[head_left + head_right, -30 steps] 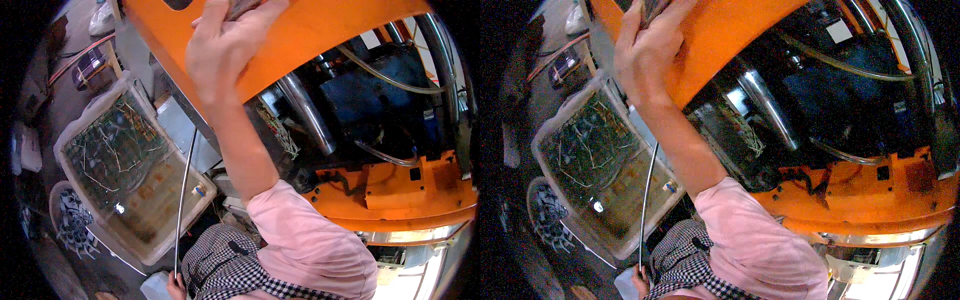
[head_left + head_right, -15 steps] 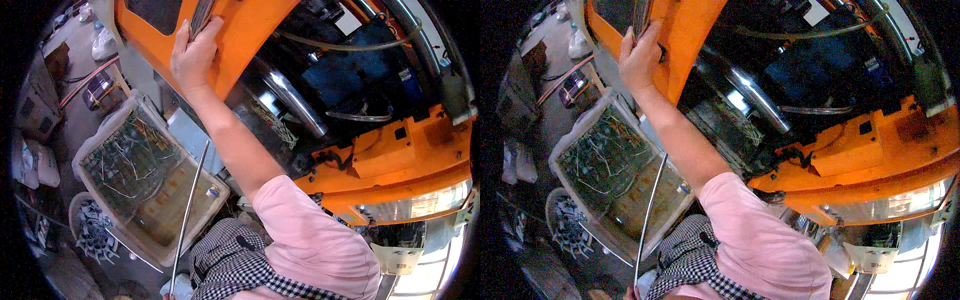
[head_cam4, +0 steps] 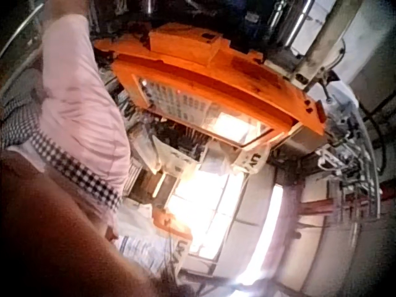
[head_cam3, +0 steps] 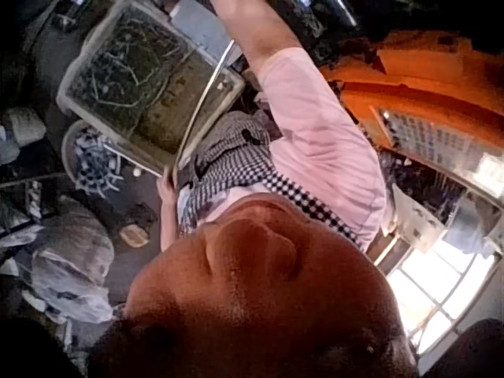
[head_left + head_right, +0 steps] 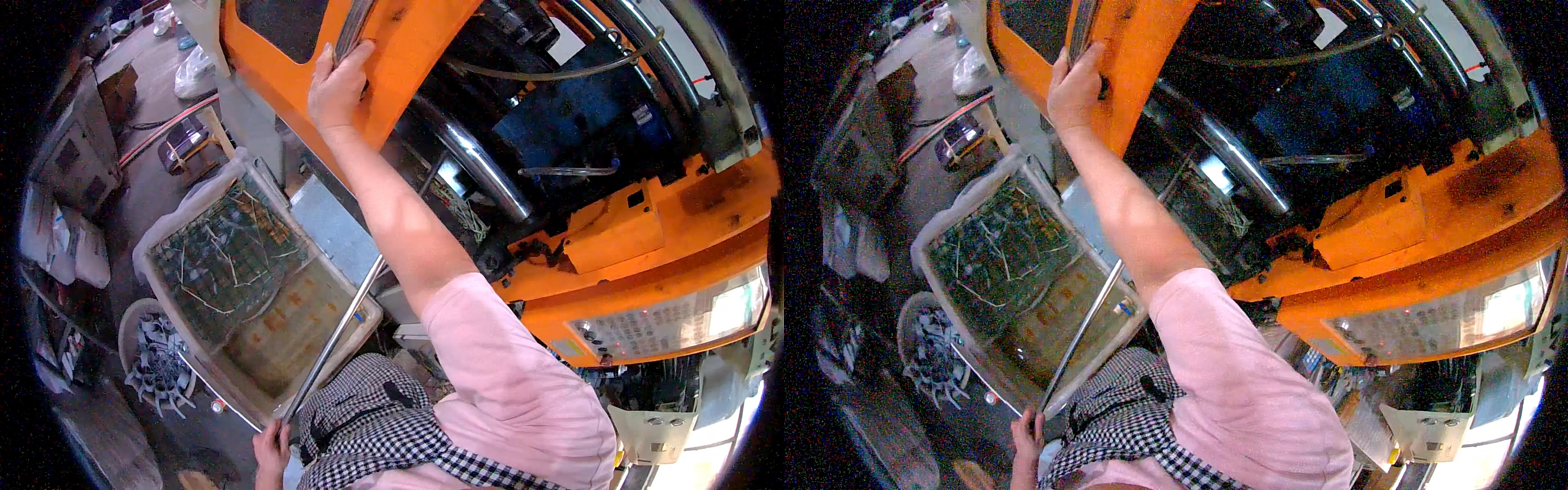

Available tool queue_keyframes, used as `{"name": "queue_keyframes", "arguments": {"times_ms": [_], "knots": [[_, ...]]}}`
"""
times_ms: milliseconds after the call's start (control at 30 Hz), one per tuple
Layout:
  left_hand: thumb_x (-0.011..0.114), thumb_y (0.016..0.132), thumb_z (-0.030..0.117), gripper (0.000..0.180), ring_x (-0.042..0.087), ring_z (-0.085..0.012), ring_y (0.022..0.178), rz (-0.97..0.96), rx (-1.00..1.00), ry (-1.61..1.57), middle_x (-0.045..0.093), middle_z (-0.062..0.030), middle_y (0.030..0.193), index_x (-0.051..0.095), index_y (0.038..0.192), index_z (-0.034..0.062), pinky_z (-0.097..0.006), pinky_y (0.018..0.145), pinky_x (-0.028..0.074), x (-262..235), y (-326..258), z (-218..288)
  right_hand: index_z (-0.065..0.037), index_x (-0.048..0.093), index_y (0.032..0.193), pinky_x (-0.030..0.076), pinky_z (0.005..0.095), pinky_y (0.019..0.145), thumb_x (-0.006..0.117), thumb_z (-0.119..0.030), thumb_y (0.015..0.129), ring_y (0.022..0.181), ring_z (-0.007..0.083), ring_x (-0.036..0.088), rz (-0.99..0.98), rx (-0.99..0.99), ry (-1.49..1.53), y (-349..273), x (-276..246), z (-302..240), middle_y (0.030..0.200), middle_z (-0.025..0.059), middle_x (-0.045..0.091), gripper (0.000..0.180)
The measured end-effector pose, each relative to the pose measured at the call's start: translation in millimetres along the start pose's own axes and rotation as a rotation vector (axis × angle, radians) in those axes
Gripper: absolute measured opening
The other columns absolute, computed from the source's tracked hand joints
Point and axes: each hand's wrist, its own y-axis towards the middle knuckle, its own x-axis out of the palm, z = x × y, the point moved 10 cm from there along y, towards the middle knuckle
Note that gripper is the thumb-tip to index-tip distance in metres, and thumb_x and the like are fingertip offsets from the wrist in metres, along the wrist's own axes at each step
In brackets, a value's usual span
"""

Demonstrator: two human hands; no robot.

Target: The person operates the control panel of an injection molding machine, opens the safety shield to remove a plastic part, and uses a white cloth to wipe several grey plastic components over a water basin.

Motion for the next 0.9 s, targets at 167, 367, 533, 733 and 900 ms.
{"name": "queue_keyframes", "arguments": {"times_ms": [167,367,533,733,900], "knots": [[0.057,0.083,0.020,0.015,0.055,-0.0341,0.055,-0.033,0.121,0.060,0.053,-0.0167,0.058,0.053,0.084,0.0056,-0.042,0.050,0.043,29.0,85.8,66.1,-0.002,0.031,0.094,0.039,0.0420,0.046,0.048,-0.015,0.088,0.054,0.0350,0.055,-0.039,0.005,0.074,-1.3,3.7,-2.0,0.059,0.0182,0.052,0.023],[0.051,0.087,0.028,0.021,0.055,-0.0377,0.056,-0.040,0.191,0.056,0.053,-0.0195,0.059,0.049,0.083,0.0072,-0.045,0.050,0.043,40.2,160.9,147.2,-0.001,0.030,0.095,0.038,0.0433,0.047,0.047,-0.014,0.088,0.056,0.0374,0.055,-0.015,-0.070,0.005,-1.2,0.6,-3.0,0.059,0.0188,0.051,0.023],[0.047,0.089,0.031,0.023,0.054,-0.0418,0.062,-0.129,0.218,0.043,0.054,-0.0235,0.065,0.049,0.089,0.0079,-0.048,0.053,0.042,54.8,210.4,190.3,-0.001,0.030,0.096,0.039,0.0449,0.049,0.048,-0.015,0.088,0.059,0.0391,0.055,0.004,-0.063,0.028,-1.4,-1.0,-4.7,0.060,0.0196,0.051,0.024],[0.046,0.090,0.032,0.024,0.054,-0.0430,0.067,-0.168,0.249,-0.054,0.054,-0.0241,0.067,0.048,0.088,0.0073,-0.050,0.057,0.043,76.3,244.1,214.6,-0.001,0.030,0.097,0.040,0.0455,0.051,0.049,-0.016,0.088,0.062,0.0418,0.055,0.005,-0.079,0.052,-1.6,-3.0,-8.6,0.064,0.0215,0.052,0.025],[0.044,0.090,0.034,0.027,0.053,-0.0445,0.072,-0.155,0.289,-0.178,0.055,-0.0243,0.069,0.045,0.086,0.0066,-0.051,0.058,0.041,99.9,259.8,221.5,-0.002,0.031,0.098,0.040,0.0456,0.052,0.049,-0.017,0.087,0.064,0.0425,0.055,0.006,-0.072,0.077,-1.5,-2.6,-6.2,0.066,0.0218,0.053,0.026]]}}
